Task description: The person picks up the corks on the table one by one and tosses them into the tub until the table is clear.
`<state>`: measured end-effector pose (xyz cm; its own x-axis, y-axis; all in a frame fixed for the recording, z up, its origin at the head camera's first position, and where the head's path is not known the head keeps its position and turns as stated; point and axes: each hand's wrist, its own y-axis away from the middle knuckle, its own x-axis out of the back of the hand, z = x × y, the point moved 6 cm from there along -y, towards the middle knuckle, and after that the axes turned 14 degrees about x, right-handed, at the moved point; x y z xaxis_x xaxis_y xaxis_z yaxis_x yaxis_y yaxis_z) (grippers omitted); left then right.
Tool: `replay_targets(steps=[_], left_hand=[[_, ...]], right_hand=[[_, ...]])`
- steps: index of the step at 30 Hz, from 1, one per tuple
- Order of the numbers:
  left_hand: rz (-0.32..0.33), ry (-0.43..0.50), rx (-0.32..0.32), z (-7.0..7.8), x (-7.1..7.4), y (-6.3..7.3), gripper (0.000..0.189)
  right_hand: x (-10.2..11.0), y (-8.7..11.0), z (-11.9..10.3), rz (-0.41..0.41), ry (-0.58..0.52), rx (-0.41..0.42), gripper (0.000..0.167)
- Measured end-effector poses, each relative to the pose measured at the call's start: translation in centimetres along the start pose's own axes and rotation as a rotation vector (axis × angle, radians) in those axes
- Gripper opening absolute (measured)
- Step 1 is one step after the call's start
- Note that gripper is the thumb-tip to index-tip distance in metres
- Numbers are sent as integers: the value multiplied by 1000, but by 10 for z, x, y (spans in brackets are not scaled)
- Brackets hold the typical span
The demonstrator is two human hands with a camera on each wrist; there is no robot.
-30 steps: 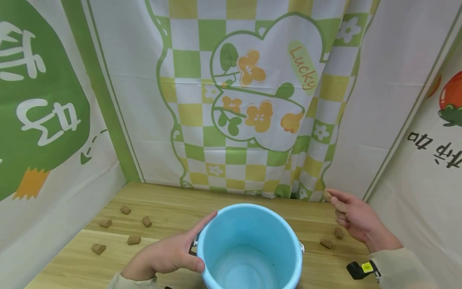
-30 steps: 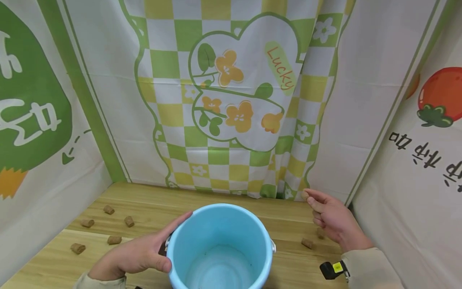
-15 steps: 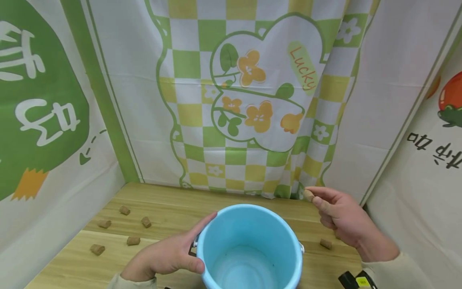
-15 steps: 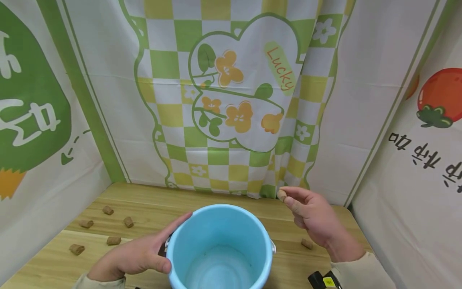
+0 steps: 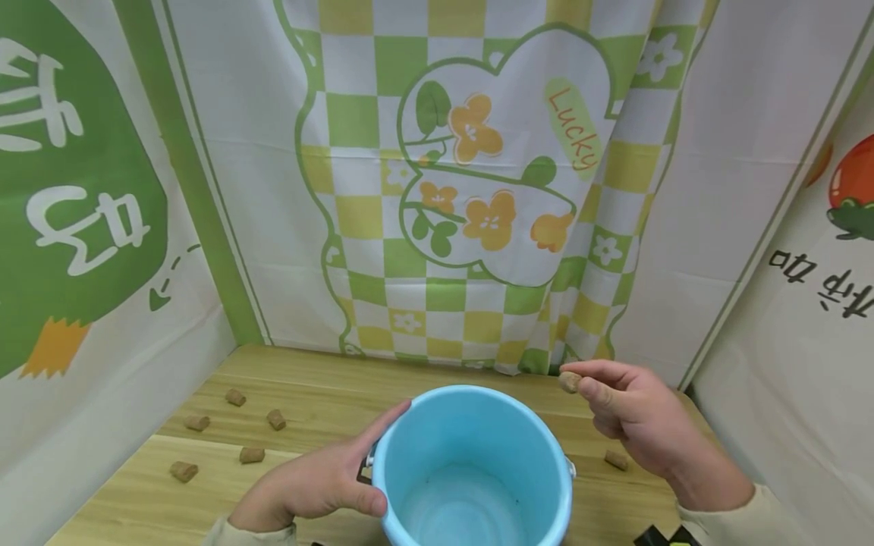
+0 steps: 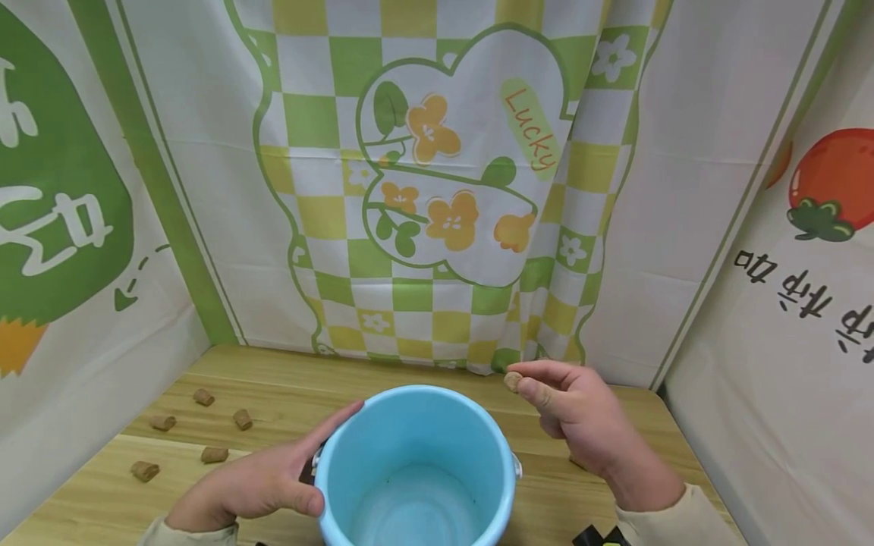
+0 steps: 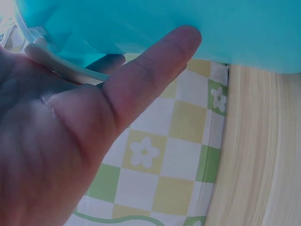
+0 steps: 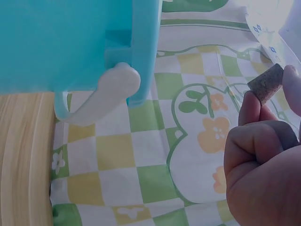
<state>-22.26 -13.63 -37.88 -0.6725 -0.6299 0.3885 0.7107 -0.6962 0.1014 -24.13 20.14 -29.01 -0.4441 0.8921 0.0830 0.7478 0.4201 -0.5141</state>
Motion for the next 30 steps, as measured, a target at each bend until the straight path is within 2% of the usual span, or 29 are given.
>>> replay_targets(steps=[14,19,22,24,30], left_hand=[[7,-10,-31,2,1,1,106],[11,-18,-34,2,1,1,105],[15,-22,-26,2,1,0,105],[15,-22,-19,1,1,0,105],[5,-10,-27,1,1,1,105]], right_hand=[[-5,1,0,24,19,-64,25],[-12,2,-1,13,142,-148,21],[-17,2,-2,-8,220,-175,27],[-20,2,-3,-28,255,-168,31],[-32,2,-6,-129,302,-53,31]])
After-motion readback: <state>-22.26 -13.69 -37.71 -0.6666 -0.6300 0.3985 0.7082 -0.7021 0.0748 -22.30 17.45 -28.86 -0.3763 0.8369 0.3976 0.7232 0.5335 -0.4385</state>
